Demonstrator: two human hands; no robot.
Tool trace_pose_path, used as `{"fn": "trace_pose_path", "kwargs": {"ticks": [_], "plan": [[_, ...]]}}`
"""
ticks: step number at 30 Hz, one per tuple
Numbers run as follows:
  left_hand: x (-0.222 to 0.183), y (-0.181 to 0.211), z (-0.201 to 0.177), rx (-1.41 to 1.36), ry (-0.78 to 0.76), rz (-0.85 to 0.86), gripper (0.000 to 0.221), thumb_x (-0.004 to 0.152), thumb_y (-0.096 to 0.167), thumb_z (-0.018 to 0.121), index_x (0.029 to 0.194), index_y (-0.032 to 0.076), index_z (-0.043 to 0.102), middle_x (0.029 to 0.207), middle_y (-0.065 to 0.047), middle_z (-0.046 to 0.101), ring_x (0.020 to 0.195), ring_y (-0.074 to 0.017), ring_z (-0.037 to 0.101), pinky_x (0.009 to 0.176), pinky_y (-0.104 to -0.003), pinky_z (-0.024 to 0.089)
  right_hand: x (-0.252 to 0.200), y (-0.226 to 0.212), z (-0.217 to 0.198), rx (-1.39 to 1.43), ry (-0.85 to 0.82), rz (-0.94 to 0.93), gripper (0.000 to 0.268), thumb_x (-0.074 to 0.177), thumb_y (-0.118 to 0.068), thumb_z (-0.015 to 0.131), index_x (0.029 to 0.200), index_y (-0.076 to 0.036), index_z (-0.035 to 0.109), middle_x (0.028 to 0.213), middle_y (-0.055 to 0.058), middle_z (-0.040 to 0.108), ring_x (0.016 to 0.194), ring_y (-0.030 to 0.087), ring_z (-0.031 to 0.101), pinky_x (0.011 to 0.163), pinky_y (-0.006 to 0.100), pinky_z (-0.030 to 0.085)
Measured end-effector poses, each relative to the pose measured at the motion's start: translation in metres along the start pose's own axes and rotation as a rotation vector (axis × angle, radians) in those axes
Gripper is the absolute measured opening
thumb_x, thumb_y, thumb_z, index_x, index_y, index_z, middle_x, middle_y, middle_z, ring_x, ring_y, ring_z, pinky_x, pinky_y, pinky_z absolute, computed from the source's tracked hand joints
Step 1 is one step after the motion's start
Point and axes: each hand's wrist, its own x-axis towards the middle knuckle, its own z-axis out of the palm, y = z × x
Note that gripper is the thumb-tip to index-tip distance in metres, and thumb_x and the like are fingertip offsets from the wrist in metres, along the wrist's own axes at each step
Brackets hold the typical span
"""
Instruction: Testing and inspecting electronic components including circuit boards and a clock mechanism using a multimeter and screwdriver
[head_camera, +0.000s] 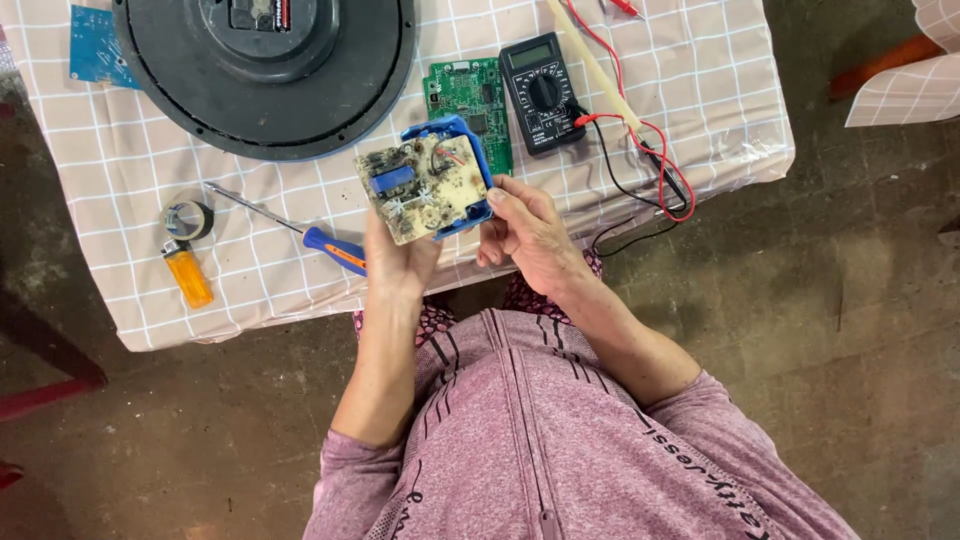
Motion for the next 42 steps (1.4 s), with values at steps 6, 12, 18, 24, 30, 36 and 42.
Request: {"fn": "trace_pose_path", "kwargs": {"ticks": [6,12,18,24,30,36,42], "plan": [[-0.021,0.039,-0.006,0.434,-0.11,0.282,0.066,0.1,0.064,0.041,0.136,0.012,0.06,0.123,-0.015,0.07,0.105,-0.0257,0.074,0.09,-0.044,0.065,0.012,0.019,-0.016,-0.128,0.053,0.029,0.025,0.106,-0.02,0.052,0.116,0.001,0.061,0.055,0.01,0.053,0.046,0.018,0.059,0.059,0.042,0.063],[-0.049,0.042,0.043,0.591,-0.04,0.308,0.036,0.106,0.029,0.055,0.133,0.006,0.063,0.108,-0.01,0.073,0.089,-0.02,0.075,0.076,-0.039,0.071,0.017,0.03,-0.008,-0.207,0.049,0.071,0.019,0.105,-0.019,0.051,0.107,-0.003,0.061,0.052,0.012,0.055,0.048,0.019,0.063,0.061,0.04,0.063],[-0.034,0.033,0.025,0.622,-0.085,0.315,0.031,0.107,0.014,0.052,0.137,0.009,0.058,0.12,-0.007,0.07,0.1,-0.0198,0.074,0.081,-0.043,0.07,0.015,0.024,-0.007,-0.276,0.062,0.077,0.021,0.106,-0.021,0.05,0.107,-0.004,0.062,0.052,0.013,0.055,0.049,0.021,0.065,0.061,0.037,0.063],[-0.019,0.032,0.017,0.569,-0.171,0.27,0.028,0.107,0.011,0.049,0.133,0.008,0.057,0.125,-0.01,0.07,0.105,-0.0224,0.074,0.081,-0.043,0.069,0.013,0.01,-0.002,-0.285,0.074,0.08,0.021,0.104,-0.023,0.052,0.112,-0.006,0.062,0.061,0.014,0.062,0.052,0.017,0.066,0.063,0.038,0.065],[-0.02,0.035,0.019,0.554,-0.13,0.272,0.026,0.107,0.013,0.048,0.13,0.009,0.058,0.119,-0.011,0.072,0.099,-0.0231,0.076,0.078,-0.037,0.07,0.02,0.019,-0.022,-0.594,0.102,-0.121,0.023,0.101,-0.026,0.062,0.109,-0.006,0.071,0.074,0.015,0.073,0.046,0.013,0.067,0.05,0.029,0.061],[-0.026,0.045,0.026,0.516,-0.071,0.282,0.024,0.106,0.012,0.049,0.127,0.009,0.059,0.115,-0.014,0.073,0.095,-0.0264,0.077,0.074,-0.036,0.07,0.051,-0.006,-0.055,-1.715,0.462,-0.867,0.048,0.109,-0.047,0.059,0.139,-0.01,0.056,0.111,0.014,0.063,0.098,0.025,0.062,0.094,0.04,0.051],[-0.029,0.046,0.04,0.428,0.176,0.239,0.026,0.104,0.009,0.053,0.128,0.01,0.063,0.118,-0.015,0.07,0.098,-0.0282,0.07,0.073,-0.038,0.064,0.094,-0.012,-0.091,-2.169,0.596,-0.497,0.111,0.089,-0.073,0.089,0.16,-0.015,0.027,0.151,0.02,0.046,0.135,0.034,0.056,0.111,0.062,0.047]]}}
